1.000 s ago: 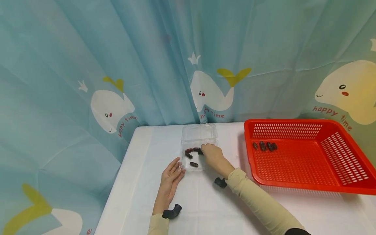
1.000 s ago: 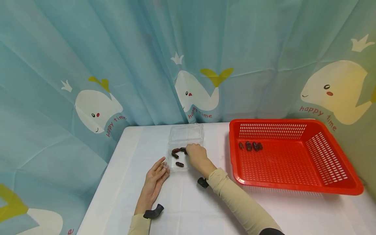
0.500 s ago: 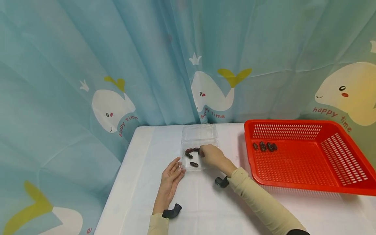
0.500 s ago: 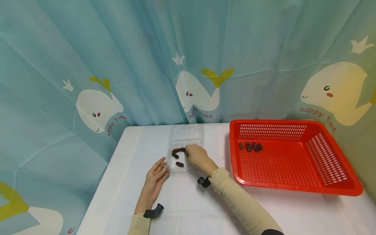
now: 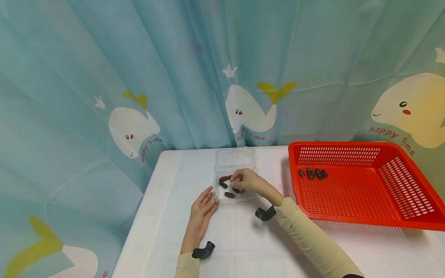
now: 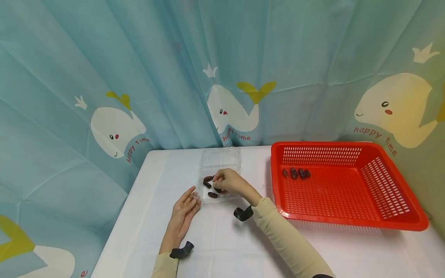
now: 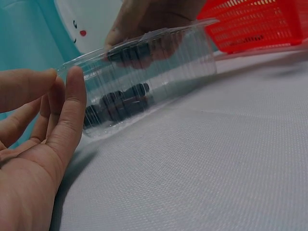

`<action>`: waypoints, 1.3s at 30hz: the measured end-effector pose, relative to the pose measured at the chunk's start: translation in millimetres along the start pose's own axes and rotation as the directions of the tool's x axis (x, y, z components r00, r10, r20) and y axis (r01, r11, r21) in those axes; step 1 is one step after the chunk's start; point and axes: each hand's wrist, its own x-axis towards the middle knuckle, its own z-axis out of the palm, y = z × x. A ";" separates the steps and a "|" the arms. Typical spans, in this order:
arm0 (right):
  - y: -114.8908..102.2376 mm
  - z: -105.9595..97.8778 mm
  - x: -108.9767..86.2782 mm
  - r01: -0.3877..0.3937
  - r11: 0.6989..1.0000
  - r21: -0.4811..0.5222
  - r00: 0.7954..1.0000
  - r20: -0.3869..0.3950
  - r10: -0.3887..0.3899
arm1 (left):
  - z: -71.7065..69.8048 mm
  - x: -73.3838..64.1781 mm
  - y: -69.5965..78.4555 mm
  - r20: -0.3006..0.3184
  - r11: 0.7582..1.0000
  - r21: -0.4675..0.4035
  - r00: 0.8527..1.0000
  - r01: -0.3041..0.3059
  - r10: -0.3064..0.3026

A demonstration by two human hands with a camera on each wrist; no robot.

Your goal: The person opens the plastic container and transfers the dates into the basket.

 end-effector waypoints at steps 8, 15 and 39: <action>-7.9 -3.4 -8.6 -0.023 0.953 0.301 0.999 0.048 0.010 | -0.7 0.3 -0.8 0.009 1.000 -0.002 1.000 0.000 0.001; -17.9 -1.9 -13.2 -0.032 0.883 0.468 0.999 0.050 0.009 | -0.8 0.5 0.3 -0.009 1.000 0.001 1.000 -0.003 0.003; -34.0 -61.7 -57.3 0.036 0.781 0.624 0.999 -0.013 -0.036 | -0.2 -0.2 -1.1 0.009 1.000 0.004 1.000 -0.002 0.002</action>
